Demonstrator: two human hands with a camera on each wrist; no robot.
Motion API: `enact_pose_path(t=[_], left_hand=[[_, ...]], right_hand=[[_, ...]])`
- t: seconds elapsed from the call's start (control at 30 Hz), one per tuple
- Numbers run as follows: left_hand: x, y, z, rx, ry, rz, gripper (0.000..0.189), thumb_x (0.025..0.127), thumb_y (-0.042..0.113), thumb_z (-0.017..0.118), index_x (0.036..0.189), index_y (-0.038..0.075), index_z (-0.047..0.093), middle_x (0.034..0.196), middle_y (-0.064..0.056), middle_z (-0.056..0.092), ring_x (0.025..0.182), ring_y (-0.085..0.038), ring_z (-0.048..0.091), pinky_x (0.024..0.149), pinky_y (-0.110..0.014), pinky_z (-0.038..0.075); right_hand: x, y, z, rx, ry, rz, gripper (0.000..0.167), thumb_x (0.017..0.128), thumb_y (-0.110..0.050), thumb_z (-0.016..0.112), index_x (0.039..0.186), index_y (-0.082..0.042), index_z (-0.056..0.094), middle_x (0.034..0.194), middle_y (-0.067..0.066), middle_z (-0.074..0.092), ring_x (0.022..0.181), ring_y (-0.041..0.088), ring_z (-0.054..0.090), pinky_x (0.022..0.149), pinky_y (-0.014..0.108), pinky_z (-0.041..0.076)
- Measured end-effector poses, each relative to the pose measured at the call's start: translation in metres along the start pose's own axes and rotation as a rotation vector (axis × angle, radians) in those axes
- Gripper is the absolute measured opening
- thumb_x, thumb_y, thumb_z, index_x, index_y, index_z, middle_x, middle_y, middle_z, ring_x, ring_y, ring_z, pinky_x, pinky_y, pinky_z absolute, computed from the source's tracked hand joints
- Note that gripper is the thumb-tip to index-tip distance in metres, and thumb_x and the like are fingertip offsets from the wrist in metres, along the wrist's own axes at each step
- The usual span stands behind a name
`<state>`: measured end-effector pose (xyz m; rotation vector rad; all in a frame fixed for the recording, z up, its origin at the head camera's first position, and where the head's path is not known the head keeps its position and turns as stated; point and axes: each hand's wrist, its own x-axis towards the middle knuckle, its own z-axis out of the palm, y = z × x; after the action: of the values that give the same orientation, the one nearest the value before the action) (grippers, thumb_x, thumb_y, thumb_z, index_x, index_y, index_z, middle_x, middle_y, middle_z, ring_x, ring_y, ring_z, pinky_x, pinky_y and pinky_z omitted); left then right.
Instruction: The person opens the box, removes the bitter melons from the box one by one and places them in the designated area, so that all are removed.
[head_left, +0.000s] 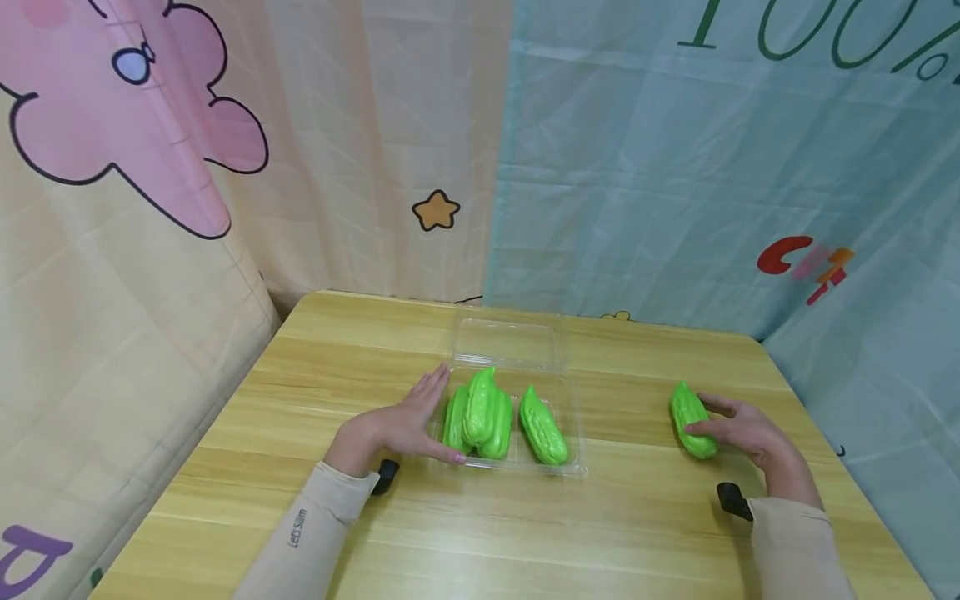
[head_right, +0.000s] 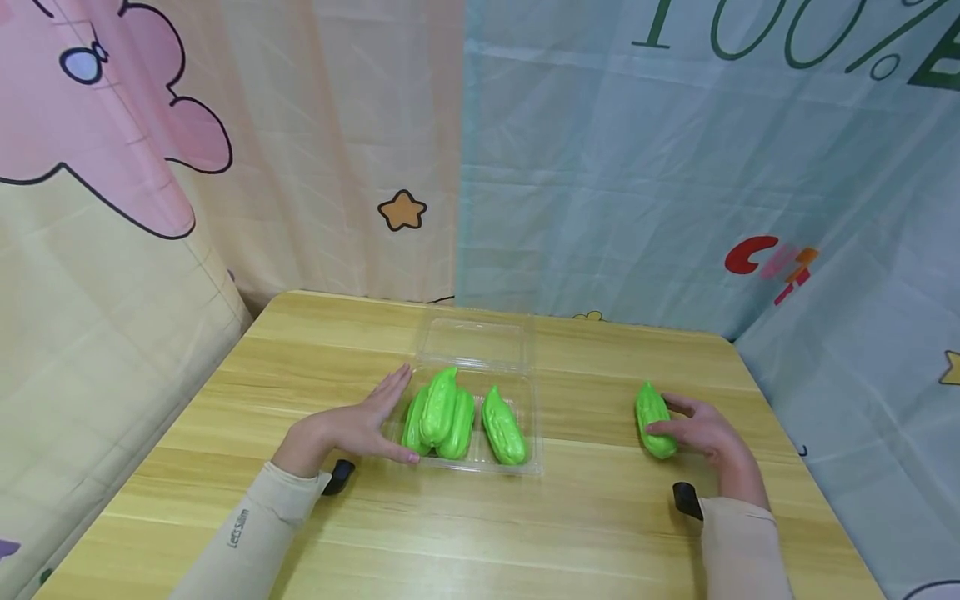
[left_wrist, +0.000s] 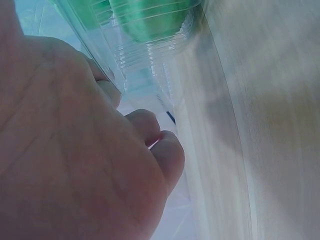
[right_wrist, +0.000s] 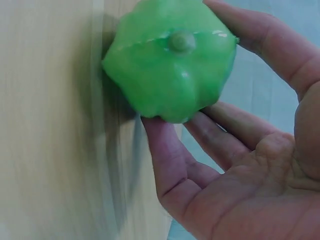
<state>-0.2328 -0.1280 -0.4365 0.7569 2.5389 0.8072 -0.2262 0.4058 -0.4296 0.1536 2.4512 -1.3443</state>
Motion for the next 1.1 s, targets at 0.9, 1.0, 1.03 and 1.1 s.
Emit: enact_pose_path(t=[0.9, 1.0, 1.03, 1.1], left_hand=[[-0.002, 0.000, -0.002, -0.002, -0.012, -0.015, 0.140, 0.073, 0.066, 0.080, 0.159, 0.009, -0.014, 0.166, -0.008, -0.020, 0.151, -0.031, -0.013, 0.120, -0.052, 0.004], [-0.001, 0.000, -0.002, 0.006, -0.008, -0.009, 0.140, 0.074, 0.065, 0.080, 0.159, 0.009, -0.014, 0.166, -0.010, -0.019, 0.151, -0.032, -0.013, 0.120, -0.052, 0.004], [0.000, 0.000, -0.002, 0.009, -0.007, -0.008, 0.140, 0.074, 0.065, 0.080, 0.159, 0.008, -0.015, 0.166, -0.011, -0.019, 0.151, -0.032, -0.013, 0.120, -0.052, 0.003], [0.000, 0.001, -0.002, 0.014, -0.009, -0.006, 0.139, 0.074, 0.064, 0.081, 0.159, 0.008, -0.015, 0.166, -0.011, -0.019, 0.151, -0.033, -0.013, 0.120, -0.052, 0.003]], right_hand=[[-0.011, -0.017, 0.000, -0.046, 0.096, -0.023, 0.104, 0.096, -0.039, 0.070, 0.158, 0.005, 0.000, 0.158, 0.038, 0.012, 0.135, 0.055, 0.035, 0.104, 0.058, 0.042], [-0.016, -0.027, 0.002, -0.031, 0.156, -0.032, 0.107, 0.094, -0.044, 0.071, 0.161, -0.002, -0.002, 0.161, 0.033, 0.011, 0.140, 0.055, 0.026, 0.107, 0.066, 0.033], [-0.017, -0.030, 0.003, -0.025, 0.166, -0.041, 0.108, 0.093, -0.045, 0.071, 0.161, -0.005, -0.002, 0.162, 0.032, 0.010, 0.142, 0.054, 0.023, 0.108, 0.067, 0.030], [-0.018, -0.038, 0.005, -0.004, 0.185, -0.069, 0.108, 0.093, -0.044, 0.073, 0.162, -0.009, -0.003, 0.163, 0.029, 0.008, 0.144, 0.054, 0.017, 0.109, 0.069, 0.026]])
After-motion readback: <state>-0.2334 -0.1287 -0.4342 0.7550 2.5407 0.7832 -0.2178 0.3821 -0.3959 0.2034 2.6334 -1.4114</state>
